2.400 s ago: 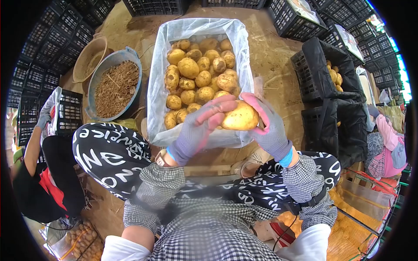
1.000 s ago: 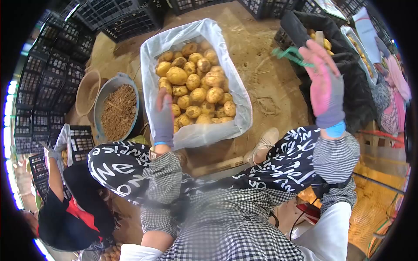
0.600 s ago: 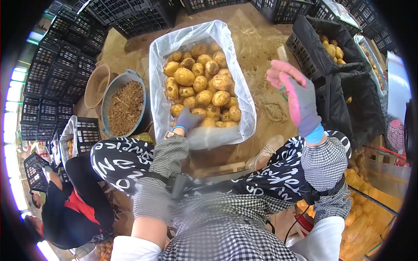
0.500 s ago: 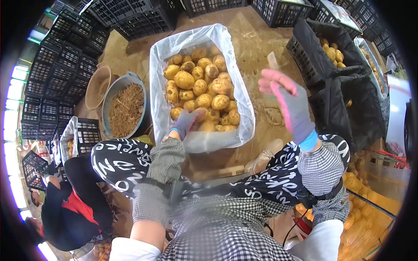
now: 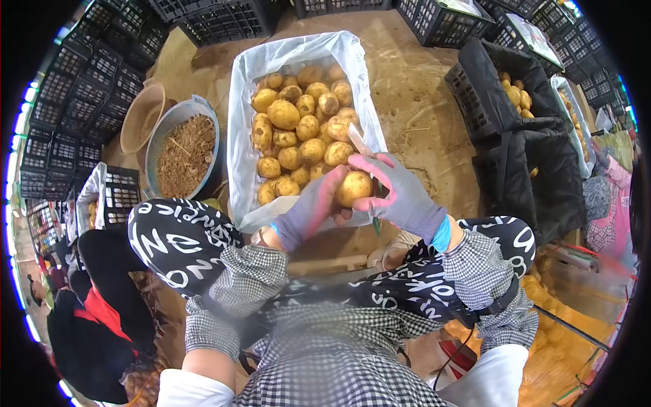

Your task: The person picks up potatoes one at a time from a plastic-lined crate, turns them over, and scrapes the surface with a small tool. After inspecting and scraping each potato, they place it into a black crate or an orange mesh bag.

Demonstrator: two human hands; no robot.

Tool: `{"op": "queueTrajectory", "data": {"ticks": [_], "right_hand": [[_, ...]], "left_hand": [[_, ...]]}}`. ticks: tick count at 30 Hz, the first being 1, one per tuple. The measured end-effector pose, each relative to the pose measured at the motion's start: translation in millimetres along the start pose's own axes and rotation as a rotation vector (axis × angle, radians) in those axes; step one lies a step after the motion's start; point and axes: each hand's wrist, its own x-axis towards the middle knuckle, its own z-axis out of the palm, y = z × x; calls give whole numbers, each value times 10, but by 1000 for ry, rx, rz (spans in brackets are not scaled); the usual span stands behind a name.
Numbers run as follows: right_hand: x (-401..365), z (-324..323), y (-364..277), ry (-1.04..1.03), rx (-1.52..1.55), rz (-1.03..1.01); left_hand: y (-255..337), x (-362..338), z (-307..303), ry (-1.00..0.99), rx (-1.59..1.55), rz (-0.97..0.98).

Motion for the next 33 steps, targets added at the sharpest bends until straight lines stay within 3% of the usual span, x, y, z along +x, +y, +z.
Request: {"op": "queueTrajectory", "data": {"ticks": [2, 5, 10, 15, 17, 20, 23, 26, 30, 33], "right_hand": [[-22, 68, 52, -11, -26, -7], [-20, 96, 21, -30, -99, 22], [18, 112, -19, -27, -212, -40], [78, 106, -124, -74, -202, 42], [96, 116, -134, -46, -165, -28], [134, 124, -132, 7, -184, -132], [146, 109, -84, 140, -142, -121], [118, 125, -37, 218, 27, 28], [145, 130, -57, 181, 71, 62], [137, 92, -86, 42, -20, 56]], "left_hand": [[-92, 1, -82, 64, 105, -6], [-108, -23, -174, -8, 113, 44], [-121, -50, -149, 20, 10, 165], [-157, -19, -199, 83, -2, 94], [-153, -27, -192, 155, -60, 32], [-412, 69, -370, 40, -131, 57], [-67, -35, -178, 49, -325, 183], [-52, 4, -52, 78, -63, 435], [4, -104, -2, 152, 89, 414], [-98, -91, -38, 275, 429, 407]]}}
